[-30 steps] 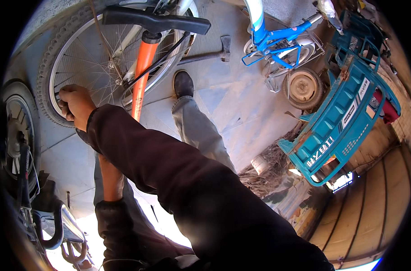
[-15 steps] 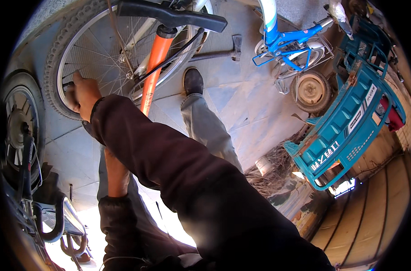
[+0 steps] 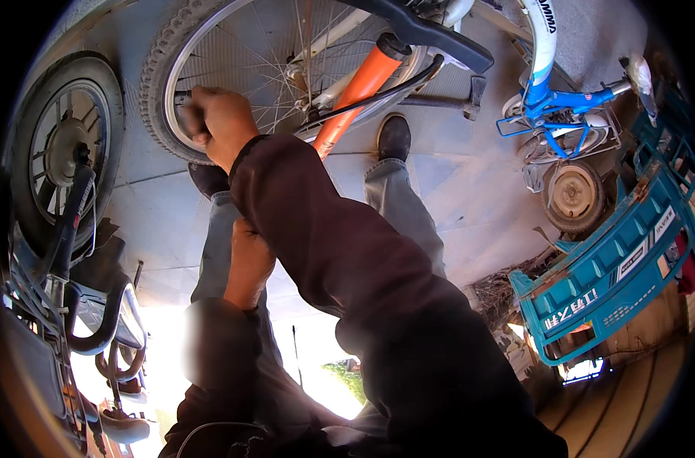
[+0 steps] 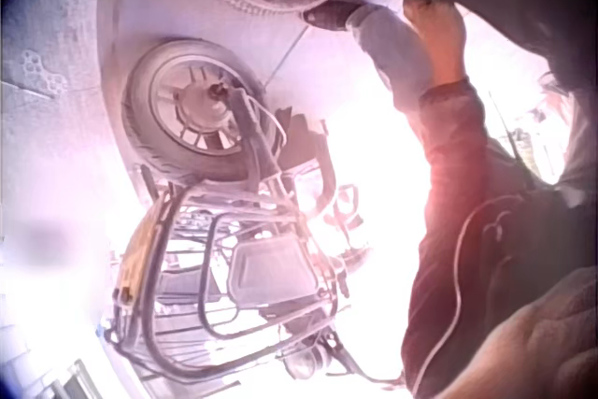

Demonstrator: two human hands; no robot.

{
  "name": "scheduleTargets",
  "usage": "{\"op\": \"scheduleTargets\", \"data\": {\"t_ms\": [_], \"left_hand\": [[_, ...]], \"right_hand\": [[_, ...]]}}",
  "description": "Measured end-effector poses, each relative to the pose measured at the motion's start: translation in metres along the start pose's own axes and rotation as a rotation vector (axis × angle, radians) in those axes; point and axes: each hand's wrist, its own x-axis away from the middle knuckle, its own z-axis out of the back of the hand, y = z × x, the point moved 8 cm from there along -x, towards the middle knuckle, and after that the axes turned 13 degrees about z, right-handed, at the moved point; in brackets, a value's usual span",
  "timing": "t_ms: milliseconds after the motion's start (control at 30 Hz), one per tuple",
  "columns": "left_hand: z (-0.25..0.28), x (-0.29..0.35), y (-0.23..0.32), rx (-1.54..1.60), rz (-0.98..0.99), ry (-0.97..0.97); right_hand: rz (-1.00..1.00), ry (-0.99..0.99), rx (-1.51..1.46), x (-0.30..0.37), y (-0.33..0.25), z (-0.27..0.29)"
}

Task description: The person uses a manual floor pump to inflate a bicycle tire. They attach the pump nozzle to the tire valve, pump air into the tire, and then remove the pump.

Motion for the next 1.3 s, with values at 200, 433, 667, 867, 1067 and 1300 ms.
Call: {"op": "scheduleTargets", "data": {"t_ms": [200, 433, 667, 867, 1067, 1300], "left_hand": [[0.0, 0.005, 0.009, 0.188, 0.186, -0.008], [-0.001, 0.002, 0.003, 0.229, 0.151, -0.059], [0.001, 0.002, 0.006, 0.201, 0.151, -0.068], [0.001, 0.004, 0.005, 0.209, 0.131, -0.038], [0.005, 0.003, 0.005, 0.145, 0.121, -0.031], [0.003, 0.004, 0.004, 0.192, 0.112, -0.062]], "right_hand": [[-0.036, -0.034, -0.064, 0.0, 0.002, -0.004], [-0.073, 0.088, 0.027, 0.0, 0.003, -0.003], [-0.051, 0.081, 0.018, -0.002, 0.006, 0.0], [0.027, -0.015, -0.031, 0.001, 0.001, -0.003], [-0.019, 0.037, -0.027, -0.001, 0.006, -0.002], [-0.05, 0.069, 0.007, -0.001, 0.008, -0.001]]}}
